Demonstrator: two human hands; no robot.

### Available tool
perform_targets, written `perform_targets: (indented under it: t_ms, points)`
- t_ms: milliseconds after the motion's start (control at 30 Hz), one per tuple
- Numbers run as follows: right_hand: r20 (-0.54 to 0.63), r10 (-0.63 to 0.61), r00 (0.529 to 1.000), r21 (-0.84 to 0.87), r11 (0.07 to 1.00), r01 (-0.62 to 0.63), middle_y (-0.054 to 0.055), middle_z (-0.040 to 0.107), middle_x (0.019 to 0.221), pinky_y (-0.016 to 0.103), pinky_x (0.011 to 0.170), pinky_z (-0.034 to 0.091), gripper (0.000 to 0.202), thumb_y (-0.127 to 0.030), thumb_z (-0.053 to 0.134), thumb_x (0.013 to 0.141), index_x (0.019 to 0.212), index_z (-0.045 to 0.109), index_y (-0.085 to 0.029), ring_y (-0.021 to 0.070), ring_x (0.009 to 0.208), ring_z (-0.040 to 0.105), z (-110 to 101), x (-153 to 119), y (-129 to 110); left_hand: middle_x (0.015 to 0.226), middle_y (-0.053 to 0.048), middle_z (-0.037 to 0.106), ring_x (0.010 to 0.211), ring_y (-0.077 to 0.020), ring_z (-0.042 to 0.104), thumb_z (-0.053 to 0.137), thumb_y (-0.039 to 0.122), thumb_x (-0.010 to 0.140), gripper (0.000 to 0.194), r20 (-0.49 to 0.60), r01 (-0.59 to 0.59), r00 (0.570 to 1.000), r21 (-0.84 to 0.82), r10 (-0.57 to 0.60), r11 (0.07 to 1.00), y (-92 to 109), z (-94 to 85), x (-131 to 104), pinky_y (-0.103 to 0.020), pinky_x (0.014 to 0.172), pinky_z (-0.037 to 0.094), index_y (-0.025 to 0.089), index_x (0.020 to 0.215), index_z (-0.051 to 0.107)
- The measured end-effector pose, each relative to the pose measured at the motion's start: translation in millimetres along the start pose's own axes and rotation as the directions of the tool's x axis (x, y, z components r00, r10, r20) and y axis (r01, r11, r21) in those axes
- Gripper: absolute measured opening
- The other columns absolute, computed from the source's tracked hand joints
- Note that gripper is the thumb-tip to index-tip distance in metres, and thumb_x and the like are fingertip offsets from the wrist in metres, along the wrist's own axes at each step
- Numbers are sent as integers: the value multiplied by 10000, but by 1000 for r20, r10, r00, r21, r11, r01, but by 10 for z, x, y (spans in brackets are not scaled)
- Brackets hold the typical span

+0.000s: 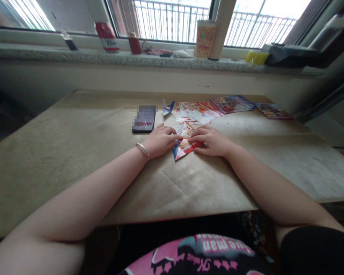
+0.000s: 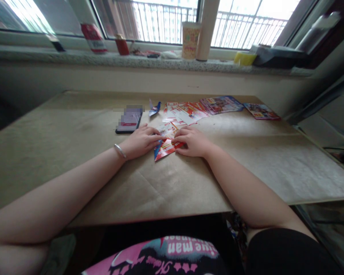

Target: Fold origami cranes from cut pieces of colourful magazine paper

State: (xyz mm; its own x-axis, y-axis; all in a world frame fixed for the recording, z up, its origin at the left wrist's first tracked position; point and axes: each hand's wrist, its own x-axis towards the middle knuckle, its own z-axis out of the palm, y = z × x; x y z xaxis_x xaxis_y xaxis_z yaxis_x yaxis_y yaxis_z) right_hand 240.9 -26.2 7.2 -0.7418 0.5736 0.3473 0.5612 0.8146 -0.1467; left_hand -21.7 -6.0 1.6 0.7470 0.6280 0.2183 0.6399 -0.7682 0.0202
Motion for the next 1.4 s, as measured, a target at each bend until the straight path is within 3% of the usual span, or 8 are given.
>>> perform_targets:
  t_ms: [300, 533, 633, 800, 1033, 1133, 1300, 1400]
  points:
    - [-22, -39, 999, 10, 999, 39, 81, 691, 1167, 441, 1005, 443, 283, -321, 631, 824, 1080, 720, -239, 252, 1135, 590, -67, -23, 52, 1467, -128, 440, 1384, -304, 350, 473, 688, 863, 688, 92, 12, 996, -79, -4, 997, 75, -4, -31, -536, 1174, 157, 204, 1350, 506]
    - [-35, -49, 998, -12, 999, 49, 30, 741, 1052, 412, 976, 467, 200, -307, 580, 882, 976, 753, -271, 224, 1086, 617, -59, -3, 48, 1511, -103, 390, 1395, -302, 322, 406, 474, 975, 483, 110, -42, 993, -88, 52, 995, 7, 19, -17, -513, 1152, 219, 254, 1397, 487]
    - [-47, -39, 998, -57, 998, 37, 34, 756, 986, 418, 958, 461, 207, -299, 558, 900, 925, 759, -255, 233, 1046, 627, -56, 21, -20, 1336, -100, 535, 1219, -261, 477, 418, 393, 980, 386, 1, -62, 998, -57, 62, 996, -6, 34, -19, -449, 1068, 350, 301, 1315, 585]
    - [-21, -71, 997, -61, 996, 70, 55, 749, 937, 366, 919, 459, 217, -276, 533, 897, 864, 741, -223, 220, 999, 634, -43, 53, -138, 1007, -69, 672, 929, -192, 572, 424, 317, 980, 322, -71, -252, 966, -35, 249, 967, 26, -31, -12, -358, 902, 448, 305, 1125, 711]
    - [52, 137, 989, 19, 990, -138, 47, 709, 767, 281, 663, 421, 245, -354, 533, 882, 789, 705, -206, 164, 704, 612, -54, 36, -193, 1219, -80, 641, 1115, -218, 575, 415, 298, 991, 344, -104, -324, 942, -37, 319, 945, 42, -5, -13, -386, 960, 471, 296, 1262, 626]
    - [39, 225, 974, 79, 971, -227, 40, 695, 725, 274, 611, 384, 245, -369, 548, 871, 786, 708, -204, 156, 642, 579, -45, 41, -202, 1162, -80, 660, 1041, -218, 602, 430, 280, 980, 334, -110, -296, 950, -3, 294, 955, 42, 23, -10, -390, 904, 498, 307, 1239, 638]
    - [26, 433, 901, 159, 888, -432, 8, 643, 652, 256, 579, 359, 227, -370, 579, 855, 797, 712, -195, 129, 572, 518, 14, 72, -148, 1017, -91, 707, 933, -186, 637, 435, 256, 963, 292, -134, -226, 968, -89, 213, 970, 80, -5, -14, -340, 881, 518, 177, 968, 716]
    - [26, 534, 845, 152, 834, -531, 17, 660, 704, 252, 579, 367, 236, -403, 614, 831, 839, 715, -190, 139, 607, 534, 65, 86, -91, 1014, -84, 717, 938, -175, 649, 437, 222, 950, 276, -133, -215, 971, -143, 197, 966, 90, -29, -23, -325, 899, 523, 161, 942, 706]
